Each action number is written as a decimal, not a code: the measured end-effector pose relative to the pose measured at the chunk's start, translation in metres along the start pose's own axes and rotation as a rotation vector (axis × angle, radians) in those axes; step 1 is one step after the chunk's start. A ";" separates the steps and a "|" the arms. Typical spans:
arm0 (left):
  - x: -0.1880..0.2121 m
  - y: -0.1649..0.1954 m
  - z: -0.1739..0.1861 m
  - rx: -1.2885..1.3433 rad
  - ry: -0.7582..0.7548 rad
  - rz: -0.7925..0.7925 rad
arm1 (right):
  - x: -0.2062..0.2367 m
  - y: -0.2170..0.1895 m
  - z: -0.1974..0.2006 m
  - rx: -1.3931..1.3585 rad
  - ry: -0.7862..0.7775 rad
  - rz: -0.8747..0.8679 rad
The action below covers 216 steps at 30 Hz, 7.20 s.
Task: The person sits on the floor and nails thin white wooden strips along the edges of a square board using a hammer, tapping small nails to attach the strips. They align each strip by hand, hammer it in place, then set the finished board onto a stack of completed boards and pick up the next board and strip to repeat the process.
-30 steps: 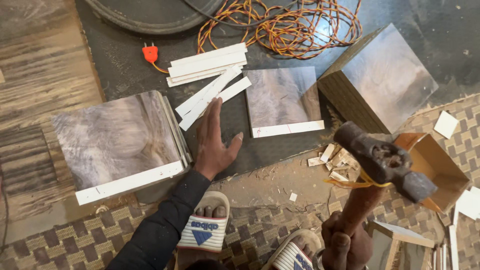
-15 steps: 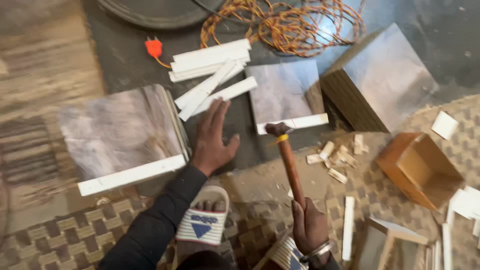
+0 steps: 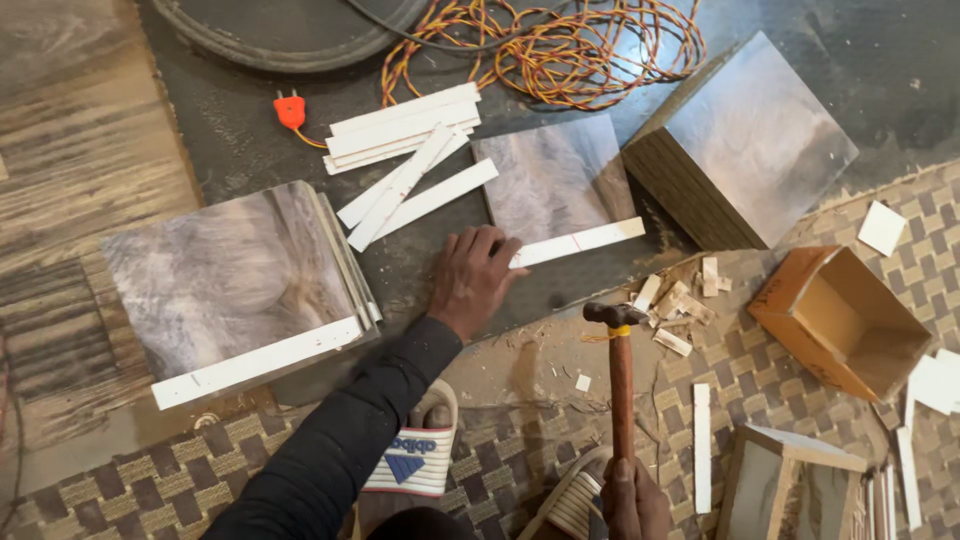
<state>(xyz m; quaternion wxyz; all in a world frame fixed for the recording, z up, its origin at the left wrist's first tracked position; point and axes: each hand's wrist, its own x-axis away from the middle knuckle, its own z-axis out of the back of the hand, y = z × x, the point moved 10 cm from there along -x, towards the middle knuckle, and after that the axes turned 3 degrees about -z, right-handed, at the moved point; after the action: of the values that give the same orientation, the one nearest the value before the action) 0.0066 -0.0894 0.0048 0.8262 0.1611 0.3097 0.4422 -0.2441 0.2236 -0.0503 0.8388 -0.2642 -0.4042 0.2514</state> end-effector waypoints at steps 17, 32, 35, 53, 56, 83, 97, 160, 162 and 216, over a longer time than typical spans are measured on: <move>-0.015 0.033 0.106 0.390 0.273 0.197 | -0.026 0.079 0.016 -0.279 0.013 -0.182; -0.006 0.066 0.134 0.313 0.211 0.126 | -0.053 -0.178 0.011 -0.098 -0.112 0.337; -0.002 0.075 0.135 0.341 0.180 0.100 | -0.079 -0.197 -0.019 -0.662 -0.323 0.210; 0.037 0.062 0.121 0.940 0.283 0.385 | -0.013 -0.204 0.007 -0.912 -0.101 0.438; 0.039 0.051 0.103 1.133 0.212 0.523 | 0.008 -0.219 0.014 -0.866 -0.030 0.552; 0.199 -0.072 0.178 1.238 0.437 1.195 | 0.036 -0.322 -0.136 -0.341 -0.857 0.697; 0.232 -0.072 0.269 0.840 0.533 1.067 | 0.131 -0.408 -0.156 0.312 -0.542 1.536; 0.194 -0.137 0.268 -0.164 0.307 0.955 | 0.000 -0.226 -0.219 -0.013 -0.882 0.377; 0.190 -0.132 0.274 -0.163 0.357 0.893 | 0.003 -0.231 -0.223 0.004 -0.895 0.385; -0.165 0.079 -0.008 -0.043 -0.200 -0.287 | -0.077 -0.209 0.071 0.298 0.337 0.635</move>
<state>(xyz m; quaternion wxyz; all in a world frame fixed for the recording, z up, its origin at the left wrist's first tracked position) -0.1174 -0.1827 0.1025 0.9109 0.1406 0.2360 0.3078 -0.3004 0.0388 0.0808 0.8030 -0.2891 -0.1176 0.5077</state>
